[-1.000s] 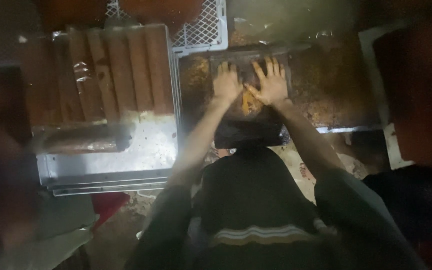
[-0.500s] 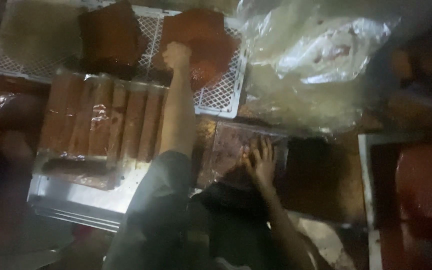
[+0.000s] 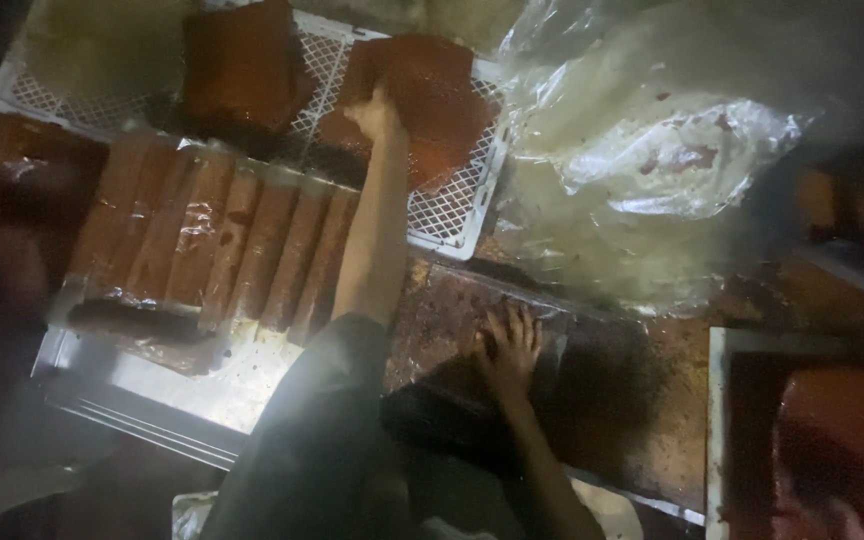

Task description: Rolling flat dough sheets into cylindrical shapes using plastic film and placing them on a metal tray in a bakery production area.

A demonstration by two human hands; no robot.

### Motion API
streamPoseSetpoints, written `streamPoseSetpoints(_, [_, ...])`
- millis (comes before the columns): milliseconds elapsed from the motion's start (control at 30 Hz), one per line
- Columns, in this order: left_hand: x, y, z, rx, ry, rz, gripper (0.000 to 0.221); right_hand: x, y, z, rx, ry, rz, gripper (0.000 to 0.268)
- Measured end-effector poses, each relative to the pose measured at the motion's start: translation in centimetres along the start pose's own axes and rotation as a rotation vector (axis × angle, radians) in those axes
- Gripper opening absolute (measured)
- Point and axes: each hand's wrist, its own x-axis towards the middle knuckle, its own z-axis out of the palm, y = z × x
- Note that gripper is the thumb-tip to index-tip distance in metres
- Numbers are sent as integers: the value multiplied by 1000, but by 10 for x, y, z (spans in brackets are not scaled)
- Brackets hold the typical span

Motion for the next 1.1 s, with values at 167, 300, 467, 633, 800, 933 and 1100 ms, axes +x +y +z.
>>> streamPoseSetpoints(167, [-74,41,-11,-229,-3,-9,51,9,-11,-13,56,-64,43,50])
streamPoseSetpoints(300, [-143,99,33,106,-16,225,59,3,0,1,76,96,-48,27])
streamPoseSetpoints(467, [-358,207,-130,-907,-678,-9,104,31,-33,-52,857,-215,503,24])
streamPoseSetpoints(633, [-396,101,-290,-980,-1135,-137,79,43,-61,-140,2580,-193,848,60])
streamPoseSetpoints(800, [-360,-2,-378,-302,-928,-498,69,-64,-52,-119,2263,163,856,63])
streamPoseSetpoints(933, [-342,-41,-381,-117,-840,-513,65,-151,-18,-64,1930,177,1026,53])
streamPoseSetpoints(1100, [-325,-106,-399,-202,-806,-522,61,-122,-19,-89,1528,258,1018,63])
